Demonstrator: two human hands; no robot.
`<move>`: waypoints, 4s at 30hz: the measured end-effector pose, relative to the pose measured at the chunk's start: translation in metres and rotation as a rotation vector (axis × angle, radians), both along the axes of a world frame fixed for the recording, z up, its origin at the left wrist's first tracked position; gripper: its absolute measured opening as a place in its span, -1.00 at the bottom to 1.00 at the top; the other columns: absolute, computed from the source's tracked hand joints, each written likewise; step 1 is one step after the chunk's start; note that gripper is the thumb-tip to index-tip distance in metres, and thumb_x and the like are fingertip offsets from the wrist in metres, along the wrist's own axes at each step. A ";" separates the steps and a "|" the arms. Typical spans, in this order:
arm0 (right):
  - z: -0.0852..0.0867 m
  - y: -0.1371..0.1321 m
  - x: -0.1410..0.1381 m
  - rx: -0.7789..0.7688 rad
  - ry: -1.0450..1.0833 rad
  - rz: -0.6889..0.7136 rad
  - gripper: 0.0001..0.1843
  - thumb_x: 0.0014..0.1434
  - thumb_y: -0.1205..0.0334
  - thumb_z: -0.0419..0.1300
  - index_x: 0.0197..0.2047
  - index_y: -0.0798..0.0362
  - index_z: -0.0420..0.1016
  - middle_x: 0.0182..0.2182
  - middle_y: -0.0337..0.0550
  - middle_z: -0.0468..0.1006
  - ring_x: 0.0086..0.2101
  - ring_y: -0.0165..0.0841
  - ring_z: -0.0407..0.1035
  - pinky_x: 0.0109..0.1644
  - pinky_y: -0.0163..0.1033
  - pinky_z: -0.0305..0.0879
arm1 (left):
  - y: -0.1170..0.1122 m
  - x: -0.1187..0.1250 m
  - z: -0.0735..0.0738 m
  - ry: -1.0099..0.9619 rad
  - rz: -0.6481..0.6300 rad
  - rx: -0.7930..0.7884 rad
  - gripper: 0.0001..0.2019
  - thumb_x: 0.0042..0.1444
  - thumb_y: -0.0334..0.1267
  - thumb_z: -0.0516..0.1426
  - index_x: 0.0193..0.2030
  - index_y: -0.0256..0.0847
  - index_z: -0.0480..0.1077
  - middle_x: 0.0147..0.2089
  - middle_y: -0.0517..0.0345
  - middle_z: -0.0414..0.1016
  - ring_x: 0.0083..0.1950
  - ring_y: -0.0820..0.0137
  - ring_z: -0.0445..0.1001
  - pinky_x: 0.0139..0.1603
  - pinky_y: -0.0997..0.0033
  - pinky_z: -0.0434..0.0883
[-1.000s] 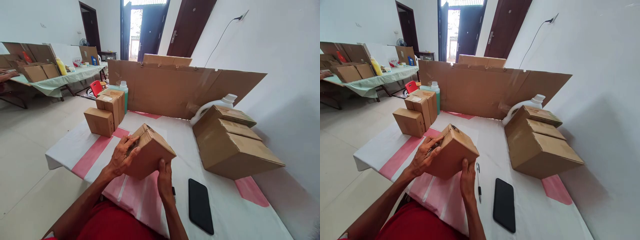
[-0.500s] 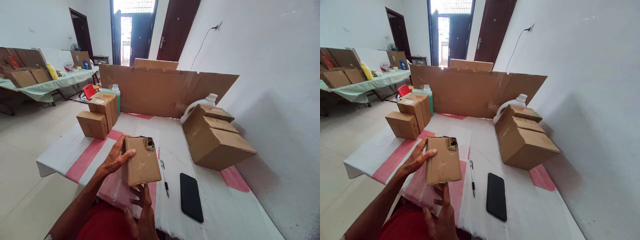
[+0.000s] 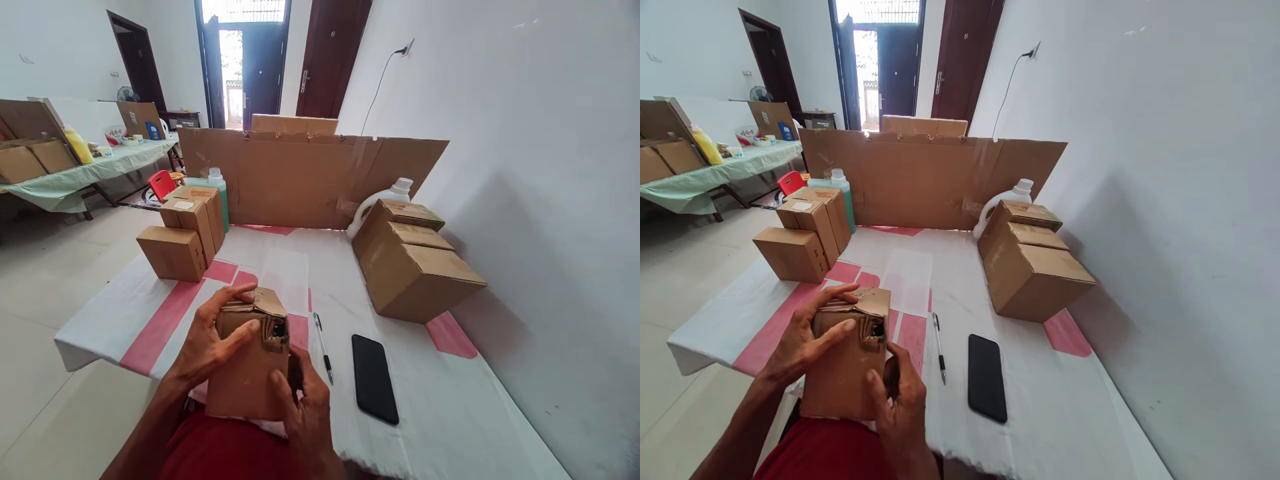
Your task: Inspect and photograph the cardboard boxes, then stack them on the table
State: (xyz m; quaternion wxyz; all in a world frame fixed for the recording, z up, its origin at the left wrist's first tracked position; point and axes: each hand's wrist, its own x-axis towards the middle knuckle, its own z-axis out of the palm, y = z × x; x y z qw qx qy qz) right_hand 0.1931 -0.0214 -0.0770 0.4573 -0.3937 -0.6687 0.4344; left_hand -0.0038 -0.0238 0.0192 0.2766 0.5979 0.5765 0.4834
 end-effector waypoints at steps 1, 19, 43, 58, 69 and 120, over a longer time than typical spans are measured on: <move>-0.004 -0.002 -0.001 -0.005 0.014 0.022 -0.54 0.37 -0.15 0.12 0.12 0.01 0.45 -0.45 -0.30 0.43 -0.45 -0.34 0.35 -0.37 -0.29 0.29 | 0.001 0.001 0.002 0.023 0.017 0.000 -0.55 0.20 -0.13 0.29 0.23 0.04 0.50 0.04 0.09 0.56 0.08 0.23 0.54 0.13 0.26 0.46; -0.041 0.077 0.069 -0.391 -0.618 -0.206 -0.73 0.32 0.09 0.03 -0.42 -0.06 0.21 -0.56 -0.19 0.47 -0.51 -0.25 0.43 -0.42 -0.23 0.24 | 0.023 -0.008 -0.006 0.018 -0.009 0.102 -0.83 0.31 -0.11 0.24 -0.09 -0.04 0.66 -0.04 0.13 0.63 0.04 0.30 0.57 0.13 0.31 0.44; 0.054 0.036 0.009 0.181 0.090 -0.054 -0.90 0.33 0.17 0.28 -0.16 -0.04 0.63 -0.34 -0.23 0.57 -0.42 -0.40 0.44 -0.35 -0.31 0.40 | 0.019 0.006 -0.002 0.066 -0.014 0.126 -0.81 0.35 -0.17 0.19 -0.11 -0.10 0.65 -0.07 0.08 0.63 0.00 0.28 0.58 0.10 0.28 0.47; 0.060 0.025 0.034 0.126 0.036 -0.102 -0.84 0.30 0.12 0.30 -0.30 -0.01 0.58 -0.51 -0.27 0.49 -0.56 -0.43 0.36 -0.52 -0.37 0.30 | 0.016 0.012 -0.001 0.085 -0.001 0.134 -0.82 0.35 -0.16 0.19 -0.15 -0.10 0.64 -0.09 0.08 0.61 -0.02 0.29 0.57 0.07 0.30 0.47; -0.001 0.066 0.084 -0.258 -0.750 -0.120 -0.64 0.38 0.09 0.10 -0.43 0.03 0.45 -0.54 -0.20 0.51 -0.49 -0.34 0.42 -0.40 -0.29 0.20 | 0.016 0.014 -0.003 0.119 -0.004 0.166 -0.82 0.34 -0.15 0.20 -0.13 -0.08 0.65 -0.09 0.11 0.63 0.00 0.28 0.58 0.06 0.32 0.47; 0.070 -0.027 -0.006 -1.072 0.885 0.675 -0.16 0.25 -0.46 0.05 -0.07 0.21 0.69 -0.19 0.12 0.69 -0.30 -0.21 0.56 -0.17 -0.14 0.48 | 0.010 0.006 -0.015 -0.014 -0.032 0.184 -0.84 0.25 -0.32 0.23 -0.12 -0.09 0.66 -0.10 0.11 0.60 -0.03 0.32 0.58 0.01 0.39 0.47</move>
